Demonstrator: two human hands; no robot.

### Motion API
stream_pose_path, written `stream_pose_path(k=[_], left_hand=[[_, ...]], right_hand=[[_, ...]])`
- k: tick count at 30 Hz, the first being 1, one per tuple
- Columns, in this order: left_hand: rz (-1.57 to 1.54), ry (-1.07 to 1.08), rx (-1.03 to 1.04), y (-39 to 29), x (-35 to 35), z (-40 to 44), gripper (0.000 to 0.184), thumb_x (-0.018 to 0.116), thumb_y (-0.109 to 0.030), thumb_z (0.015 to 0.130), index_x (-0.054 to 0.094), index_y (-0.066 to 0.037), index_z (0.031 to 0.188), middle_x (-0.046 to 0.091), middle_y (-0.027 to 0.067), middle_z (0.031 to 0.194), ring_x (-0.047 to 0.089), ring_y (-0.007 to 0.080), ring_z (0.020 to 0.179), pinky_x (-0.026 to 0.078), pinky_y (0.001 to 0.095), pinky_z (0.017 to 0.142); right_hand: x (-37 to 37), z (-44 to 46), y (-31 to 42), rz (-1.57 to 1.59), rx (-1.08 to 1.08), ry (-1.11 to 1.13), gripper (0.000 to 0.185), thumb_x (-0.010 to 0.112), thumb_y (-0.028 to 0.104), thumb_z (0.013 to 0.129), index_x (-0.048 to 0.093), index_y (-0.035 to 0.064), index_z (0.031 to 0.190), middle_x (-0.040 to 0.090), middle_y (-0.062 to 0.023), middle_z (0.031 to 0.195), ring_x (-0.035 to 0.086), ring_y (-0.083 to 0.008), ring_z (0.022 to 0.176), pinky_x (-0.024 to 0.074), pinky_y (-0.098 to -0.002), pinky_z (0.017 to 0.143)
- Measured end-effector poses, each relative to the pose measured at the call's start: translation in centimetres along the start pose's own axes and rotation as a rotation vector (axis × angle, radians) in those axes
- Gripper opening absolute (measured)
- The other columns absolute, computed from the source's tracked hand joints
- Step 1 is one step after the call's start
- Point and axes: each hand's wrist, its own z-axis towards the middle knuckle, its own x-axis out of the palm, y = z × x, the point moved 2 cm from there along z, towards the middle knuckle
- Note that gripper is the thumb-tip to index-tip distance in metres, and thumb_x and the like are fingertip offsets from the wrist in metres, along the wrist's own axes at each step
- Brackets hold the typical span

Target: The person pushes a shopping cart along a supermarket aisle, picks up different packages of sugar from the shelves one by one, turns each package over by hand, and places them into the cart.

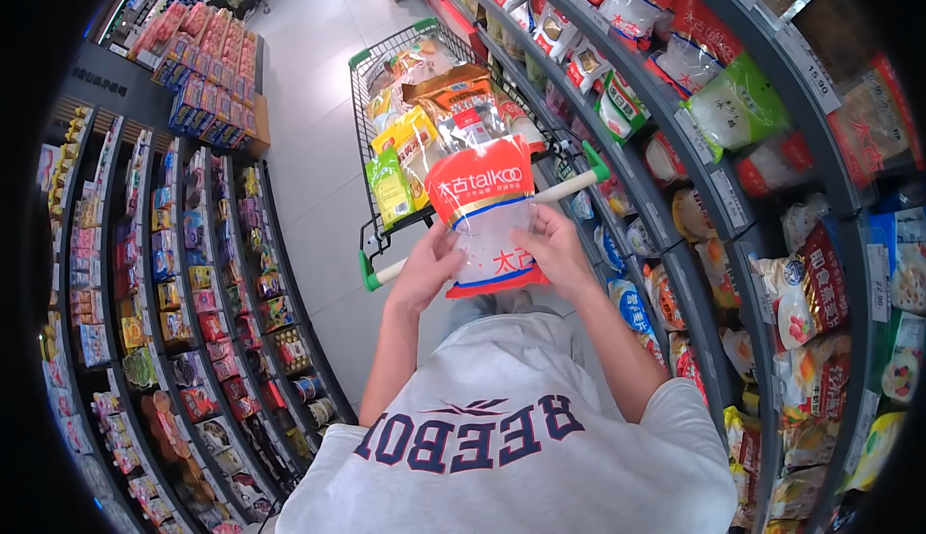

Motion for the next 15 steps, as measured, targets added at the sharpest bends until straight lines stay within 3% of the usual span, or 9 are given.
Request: stream_pose_path(k=[1,2,6,9,12,15], left_hand=[[0.151,-0.014,0.059,-0.5,0.8,0.1,0.068,0.072,-0.003,0.088,0.038,-0.003,0.147,0.057,0.0159,0.136,0.067,0.0207,0.107,0.055,0.0351,0.094],[0.108,-0.123,0.019,-1.0,1.5,0.1,0.076,0.076,0.011,0.076,0.043,-0.002,0.142,0.061,0.0134,0.131,0.067,0.0193,0.107,0.054,0.0327,0.095],[0.068,-0.179,-0.054,-1.7,1.3,-0.1,0.055,0.078,0.004,0.08,0.054,0.002,0.129,0.069,0.0121,0.116,0.068,0.0175,0.103,0.056,0.0317,0.091],[0.053,-0.214,-0.075,-1.6,1.1,-0.3,0.052,0.078,0.003,0.08,0.055,0.003,0.126,0.07,0.0118,0.114,0.068,0.0165,0.101,0.056,0.0315,0.09],[0.037,-0.215,0.009,-1.1,0.8,-0.4,0.046,0.076,-0.001,0.085,0.055,0.003,0.127,0.07,0.012,0.113,0.069,0.0161,0.1,0.056,0.0311,0.09],[-0.043,-0.234,-0.052,-1.1,0.5,-0.5,0.039,0.068,-0.006,0.094,0.054,0.004,0.129,0.07,0.0127,0.112,0.068,0.0147,0.1,0.055,0.0307,0.09]], right_hand=[[0.2,0.0,-0.1,0.009,0.0,0.005,0.044,0.068,0.0,0.09,0.053,-0.0022,0.131,0.066,-0.0115,0.119,0.066,-0.0162,0.105,0.055,-0.0305,0.09],[0.4,0.0,-0.2,0.018,0.001,0.011,0.047,0.069,0.0,0.089,0.051,-0.0018,0.133,0.066,-0.0117,0.12,0.066,-0.0167,0.106,0.0548,-0.0309,0.091],[2.1,-0.6,0.7,0.046,0.05,0.092,0.06,0.074,0.0,0.085,0.045,-0.0003,0.137,0.064,-0.012,0.123,0.065,-0.0182,0.108,0.0539,-0.0326,0.094],[2.6,-0.9,0.3,0.051,0.078,0.114,0.063,0.076,-0.001,0.082,0.045,0.0002,0.137,0.064,-0.0126,0.122,0.065,-0.0187,0.108,0.0537,-0.0329,0.095],[2.7,-0.7,-0.2,0.008,0.023,0.08,0.061,0.075,-0.003,0.082,0.046,0.0002,0.135,0.064,-0.0129,0.122,0.065,-0.0194,0.108,0.0531,-0.0334,0.096],[2.9,-0.5,-0.2,0.021,-0.024,0.052,0.061,0.075,-0.004,0.081,0.046,-0.0002,0.135,0.064,-0.013,0.121,0.065,-0.0198,0.108,0.0541,-0.0334,0.095]])
